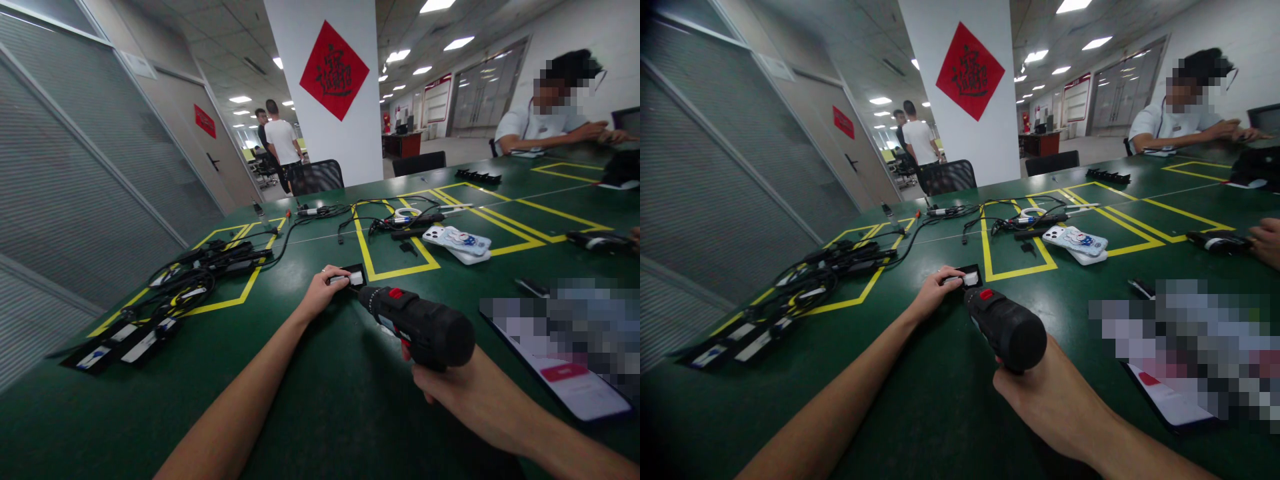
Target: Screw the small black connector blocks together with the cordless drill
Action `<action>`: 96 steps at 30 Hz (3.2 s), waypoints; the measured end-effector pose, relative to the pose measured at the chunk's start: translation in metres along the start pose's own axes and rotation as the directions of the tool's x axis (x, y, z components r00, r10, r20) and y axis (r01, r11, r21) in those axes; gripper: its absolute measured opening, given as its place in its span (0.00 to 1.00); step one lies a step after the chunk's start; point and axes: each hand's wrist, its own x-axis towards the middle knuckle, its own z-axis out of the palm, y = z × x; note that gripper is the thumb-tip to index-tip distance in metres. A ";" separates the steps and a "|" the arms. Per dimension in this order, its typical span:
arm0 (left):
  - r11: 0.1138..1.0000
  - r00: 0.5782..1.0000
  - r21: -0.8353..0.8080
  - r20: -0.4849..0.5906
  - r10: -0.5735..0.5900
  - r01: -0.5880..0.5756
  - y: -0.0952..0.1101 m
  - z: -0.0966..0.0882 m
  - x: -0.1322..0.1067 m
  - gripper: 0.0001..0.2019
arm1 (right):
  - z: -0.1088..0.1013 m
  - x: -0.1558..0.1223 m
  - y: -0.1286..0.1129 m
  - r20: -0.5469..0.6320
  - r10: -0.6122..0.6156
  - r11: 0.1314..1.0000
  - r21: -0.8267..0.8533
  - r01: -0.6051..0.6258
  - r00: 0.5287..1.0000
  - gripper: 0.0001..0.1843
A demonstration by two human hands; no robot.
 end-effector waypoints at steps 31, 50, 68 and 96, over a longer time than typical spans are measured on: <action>0.999 1.000 0.031 -0.010 -0.008 0.008 0.002 0.001 0.000 0.14 | -0.001 0.000 0.001 -0.005 0.014 1.000 0.006 -0.014 1.000 0.08; 1.000 0.999 0.004 -0.022 -0.031 0.031 0.004 0.001 -0.001 0.15 | -0.001 0.000 0.001 -0.007 -0.001 1.000 0.010 0.001 1.000 0.07; 1.000 1.000 0.013 -0.018 -0.006 0.006 0.002 0.002 -0.001 0.15 | -0.003 -0.001 0.001 0.006 0.043 0.998 0.038 -0.043 0.999 0.05; 0.998 0.998 0.028 -0.028 -0.049 0.050 0.000 0.001 0.002 0.14 | -0.002 0.000 0.000 -0.026 0.051 0.999 0.002 -0.051 0.998 0.07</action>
